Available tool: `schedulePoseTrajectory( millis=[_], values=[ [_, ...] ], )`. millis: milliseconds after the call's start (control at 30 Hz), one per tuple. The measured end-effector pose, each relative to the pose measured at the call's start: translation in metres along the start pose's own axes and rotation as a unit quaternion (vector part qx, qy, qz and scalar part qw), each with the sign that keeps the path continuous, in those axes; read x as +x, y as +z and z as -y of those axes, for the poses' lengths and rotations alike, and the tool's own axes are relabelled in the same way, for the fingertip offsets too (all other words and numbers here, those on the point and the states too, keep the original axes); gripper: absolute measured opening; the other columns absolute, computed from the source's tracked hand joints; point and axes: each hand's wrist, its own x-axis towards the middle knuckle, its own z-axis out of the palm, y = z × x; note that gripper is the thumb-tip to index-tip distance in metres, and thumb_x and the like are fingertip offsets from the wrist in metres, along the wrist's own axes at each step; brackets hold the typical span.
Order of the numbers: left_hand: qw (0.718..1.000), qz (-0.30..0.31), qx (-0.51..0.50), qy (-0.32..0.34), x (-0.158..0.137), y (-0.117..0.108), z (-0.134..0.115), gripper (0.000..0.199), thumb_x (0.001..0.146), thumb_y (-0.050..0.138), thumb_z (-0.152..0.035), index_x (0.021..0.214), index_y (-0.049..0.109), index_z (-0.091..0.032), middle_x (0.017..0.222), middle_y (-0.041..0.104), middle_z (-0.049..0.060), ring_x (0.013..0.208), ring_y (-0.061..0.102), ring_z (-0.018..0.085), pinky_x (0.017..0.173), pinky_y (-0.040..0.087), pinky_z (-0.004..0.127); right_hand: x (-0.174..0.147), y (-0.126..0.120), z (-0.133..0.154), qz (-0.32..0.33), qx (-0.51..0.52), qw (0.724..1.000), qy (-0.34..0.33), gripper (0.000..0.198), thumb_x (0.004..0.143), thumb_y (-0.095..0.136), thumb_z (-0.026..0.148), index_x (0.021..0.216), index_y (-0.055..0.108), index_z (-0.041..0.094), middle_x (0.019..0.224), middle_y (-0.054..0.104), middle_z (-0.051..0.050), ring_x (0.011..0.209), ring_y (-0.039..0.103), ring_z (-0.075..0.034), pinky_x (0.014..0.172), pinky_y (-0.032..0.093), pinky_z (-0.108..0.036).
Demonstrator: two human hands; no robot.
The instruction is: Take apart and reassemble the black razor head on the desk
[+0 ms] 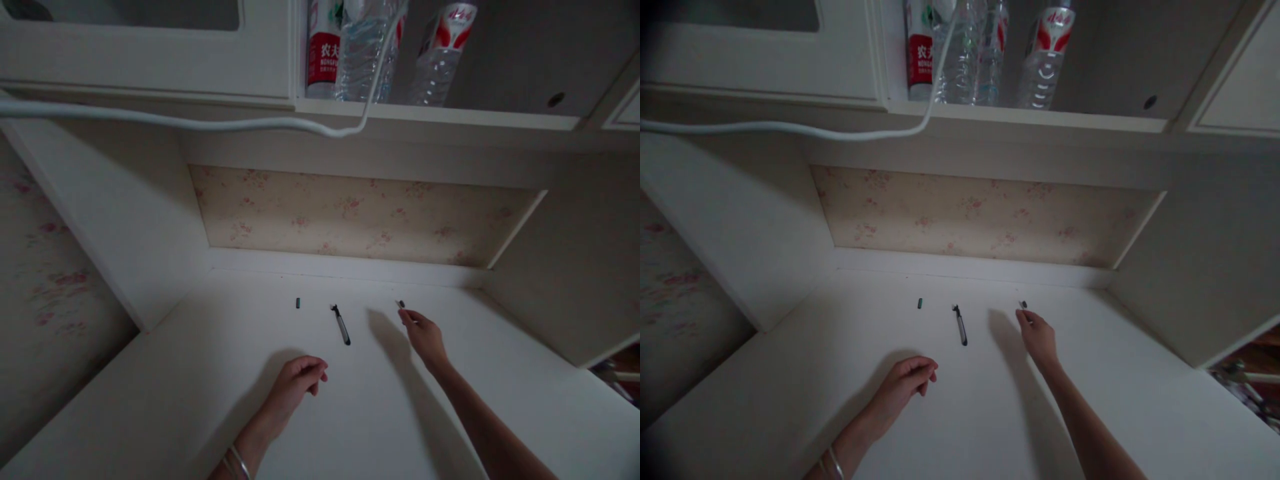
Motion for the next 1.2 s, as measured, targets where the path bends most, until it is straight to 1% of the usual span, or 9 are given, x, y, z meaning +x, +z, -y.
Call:
schedulePoseTrajectory(
  millis=[167,300,333,400,433,633,800,1000,1200],
  values=[
    [0.997,-0.011,0.073,0.031,0.001,0.003,0.006,0.026,0.076,0.06,-0.035,0.084,0.067,-0.011,0.073,0.064,0.006,0.055,0.048,0.011,0.054,0.035,0.023,-0.025,0.051,0.048,0.069,0.052,0.993,-0.08,0.041,0.085,0.042,0.047,0.1,0.067,0.018,0.093,0.07,-0.005,0.075,0.065,-0.02,0.07,0.049,-0.027],
    [0.978,0.019,0.195,0.066,0.02,0.004,0.002,0.027,0.078,0.054,-0.034,0.09,0.067,-0.012,0.077,0.067,0.007,0.056,0.054,0.014,0.052,0.04,0.025,-0.042,0.086,0.073,0.084,0.036,0.991,-0.101,0.039,0.086,0.043,0.041,0.107,0.063,0.014,0.097,0.067,-0.008,0.079,0.064,-0.019,0.072,0.048,-0.026],
    [0.966,0.018,0.243,0.089,0.029,0.001,-0.002,0.028,0.081,0.051,-0.034,0.092,0.066,-0.013,0.079,0.068,0.008,0.059,0.057,0.015,0.054,0.042,0.025,-0.045,0.092,0.077,0.081,0.025,0.991,-0.1,0.039,0.086,0.043,0.039,0.108,0.062,0.014,0.099,0.066,-0.009,0.083,0.064,-0.02,0.073,0.047,-0.027],
    [0.905,-0.017,0.391,0.164,0.049,-0.009,-0.012,0.028,0.084,0.046,-0.031,0.094,0.067,-0.015,0.084,0.069,0.007,0.069,0.061,0.017,0.063,0.046,0.026,-0.049,0.1,0.084,0.072,-0.003,0.993,-0.092,0.037,0.086,0.044,0.036,0.11,0.061,0.013,0.104,0.063,-0.012,0.09,0.062,-0.023,0.076,0.045,-0.029],
    [0.891,-0.035,0.417,0.177,0.059,-0.016,-0.017,0.027,0.084,0.046,-0.028,0.096,0.067,-0.016,0.09,0.069,0.008,0.078,0.062,0.019,0.07,0.047,0.028,-0.051,0.102,0.087,0.066,-0.019,0.994,-0.087,0.037,0.086,0.044,0.035,0.111,0.06,0.014,0.106,0.062,-0.012,0.093,0.061,-0.024,0.078,0.044,-0.031],
    [0.824,-0.077,0.523,0.202,0.115,-0.062,-0.034,0.035,0.076,0.053,-0.013,0.11,0.061,-0.013,0.114,0.059,0.013,0.107,0.053,0.023,0.097,0.035,0.033,-0.055,0.106,0.097,0.053,-0.102,0.99,-0.078,0.039,0.087,0.045,0.037,0.12,0.054,0.017,0.113,0.058,-0.014,0.098,0.057,-0.027,0.08,0.04,-0.036],
    [0.786,-0.076,0.583,0.19,0.143,-0.085,-0.032,0.042,0.079,0.051,-0.015,0.12,0.054,-0.008,0.125,0.053,0.019,0.12,0.045,0.026,0.103,0.029,0.036,-0.057,0.109,0.098,0.059,-0.144,0.983,-0.093,0.036,0.089,0.044,0.036,0.119,0.054,0.019,0.113,0.058,-0.013,0.098,0.055,-0.028,0.081,0.037,-0.038],
    [0.778,-0.045,0.597,0.191,0.153,-0.094,-0.028,0.037,0.081,0.052,-0.018,0.117,0.058,-0.017,0.122,0.059,0.012,0.116,0.049,0.024,0.102,0.03,0.036,-0.06,0.112,0.099,0.066,-0.156,0.979,-0.114,0.034,0.091,0.041,0.027,0.122,0.051,0.02,0.111,0.058,-0.011,0.097,0.053,-0.026,0.082,0.035,-0.038],
    [0.812,-0.068,0.541,0.209,0.133,-0.086,-0.031,0.033,0.084,0.05,-0.022,0.115,0.061,-0.016,0.109,0.061,0.012,0.106,0.052,0.024,0.099,0.034,0.038,-0.059,0.11,0.094,0.066,-0.101,0.986,-0.112,0.037,0.088,0.038,0.014,0.122,0.052,0.017,0.111,0.058,-0.012,0.1,0.052,-0.027,0.084,0.036,-0.038]
  ],
)
